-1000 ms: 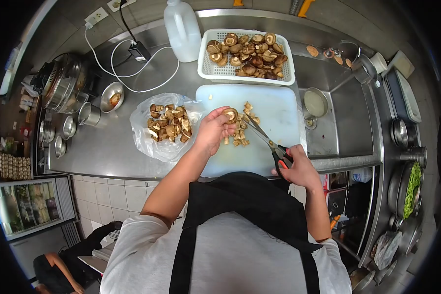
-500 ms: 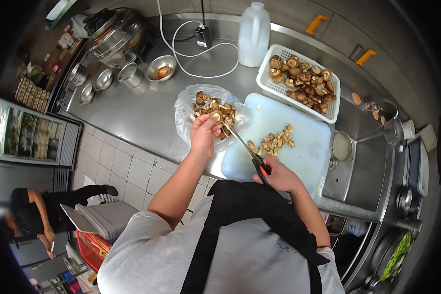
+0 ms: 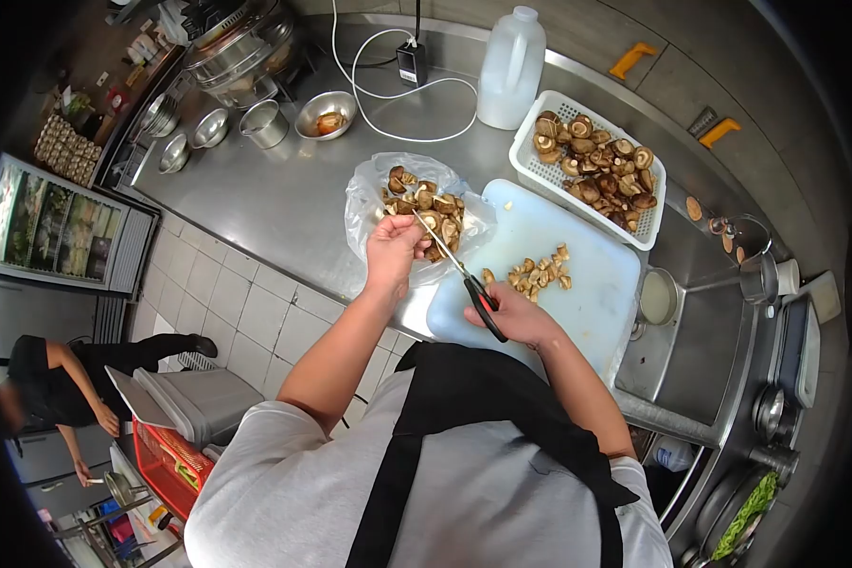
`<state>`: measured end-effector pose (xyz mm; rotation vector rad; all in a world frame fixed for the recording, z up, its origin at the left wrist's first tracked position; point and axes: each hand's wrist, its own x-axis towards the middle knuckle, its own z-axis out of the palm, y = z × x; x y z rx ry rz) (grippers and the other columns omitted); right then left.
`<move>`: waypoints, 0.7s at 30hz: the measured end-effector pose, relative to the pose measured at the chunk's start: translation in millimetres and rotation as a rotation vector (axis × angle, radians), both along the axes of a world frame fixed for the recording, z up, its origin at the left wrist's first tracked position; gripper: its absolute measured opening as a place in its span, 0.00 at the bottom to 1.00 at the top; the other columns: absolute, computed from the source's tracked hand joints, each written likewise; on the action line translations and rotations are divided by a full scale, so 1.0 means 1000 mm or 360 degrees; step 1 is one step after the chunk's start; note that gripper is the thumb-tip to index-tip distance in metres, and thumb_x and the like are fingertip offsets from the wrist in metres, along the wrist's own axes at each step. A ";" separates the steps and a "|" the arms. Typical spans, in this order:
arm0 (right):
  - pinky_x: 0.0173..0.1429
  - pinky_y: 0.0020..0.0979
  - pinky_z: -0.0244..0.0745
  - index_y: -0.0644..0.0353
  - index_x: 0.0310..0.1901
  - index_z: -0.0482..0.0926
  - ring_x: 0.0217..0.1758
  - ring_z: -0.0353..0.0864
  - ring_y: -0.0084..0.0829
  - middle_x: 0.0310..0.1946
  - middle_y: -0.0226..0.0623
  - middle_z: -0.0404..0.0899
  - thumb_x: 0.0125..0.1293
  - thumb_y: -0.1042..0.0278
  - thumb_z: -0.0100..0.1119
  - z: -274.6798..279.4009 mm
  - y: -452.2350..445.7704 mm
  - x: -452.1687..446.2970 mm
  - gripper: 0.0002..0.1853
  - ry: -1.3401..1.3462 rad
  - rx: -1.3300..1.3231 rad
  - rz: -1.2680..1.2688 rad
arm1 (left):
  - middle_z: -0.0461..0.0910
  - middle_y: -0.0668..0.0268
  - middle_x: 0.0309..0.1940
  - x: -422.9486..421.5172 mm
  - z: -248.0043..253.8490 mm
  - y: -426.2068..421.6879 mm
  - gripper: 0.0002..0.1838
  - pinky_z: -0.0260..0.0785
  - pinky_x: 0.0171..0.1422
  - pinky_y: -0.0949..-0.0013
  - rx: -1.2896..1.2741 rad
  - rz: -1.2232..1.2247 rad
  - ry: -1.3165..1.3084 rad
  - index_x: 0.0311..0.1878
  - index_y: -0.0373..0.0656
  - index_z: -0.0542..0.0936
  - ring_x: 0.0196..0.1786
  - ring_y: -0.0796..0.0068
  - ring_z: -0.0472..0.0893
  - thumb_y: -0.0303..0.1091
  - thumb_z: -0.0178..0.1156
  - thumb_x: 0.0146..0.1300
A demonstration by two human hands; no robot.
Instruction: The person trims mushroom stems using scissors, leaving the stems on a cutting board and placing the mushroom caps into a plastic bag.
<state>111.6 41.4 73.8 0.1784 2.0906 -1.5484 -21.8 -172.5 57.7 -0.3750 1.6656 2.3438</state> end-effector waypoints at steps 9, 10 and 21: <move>0.31 0.24 0.62 0.56 0.33 0.81 0.28 0.68 0.14 0.24 0.19 0.73 0.69 0.42 0.75 -0.001 -0.019 -0.011 0.24 -0.0198 -0.0172 -0.0183 | 0.85 0.66 0.36 -0.021 0.000 -0.012 0.08 0.77 0.32 0.74 -0.0085 -0.0082 -0.0150 0.49 0.42 0.78 0.31 0.77 0.85 0.23 0.65 0.71; 0.30 0.26 0.62 0.55 0.26 0.79 0.26 0.68 0.15 0.21 0.19 0.73 0.68 0.40 0.75 0.002 -0.019 -0.011 0.27 -0.0290 -0.0226 -0.0256 | 0.85 0.66 0.36 -0.025 -0.002 -0.013 0.08 0.78 0.32 0.74 -0.0111 -0.0106 -0.0159 0.49 0.42 0.78 0.30 0.77 0.85 0.23 0.65 0.71; 0.31 0.23 0.62 0.54 0.31 0.78 0.27 0.67 0.13 0.24 0.18 0.73 0.69 0.54 0.77 -0.007 0.030 0.048 0.19 0.0135 -0.0012 -0.0407 | 0.88 0.59 0.41 -0.064 -0.003 -0.021 0.15 0.83 0.47 0.61 -0.1640 -0.0366 0.0928 0.54 0.40 0.86 0.38 0.62 0.88 0.37 0.69 0.69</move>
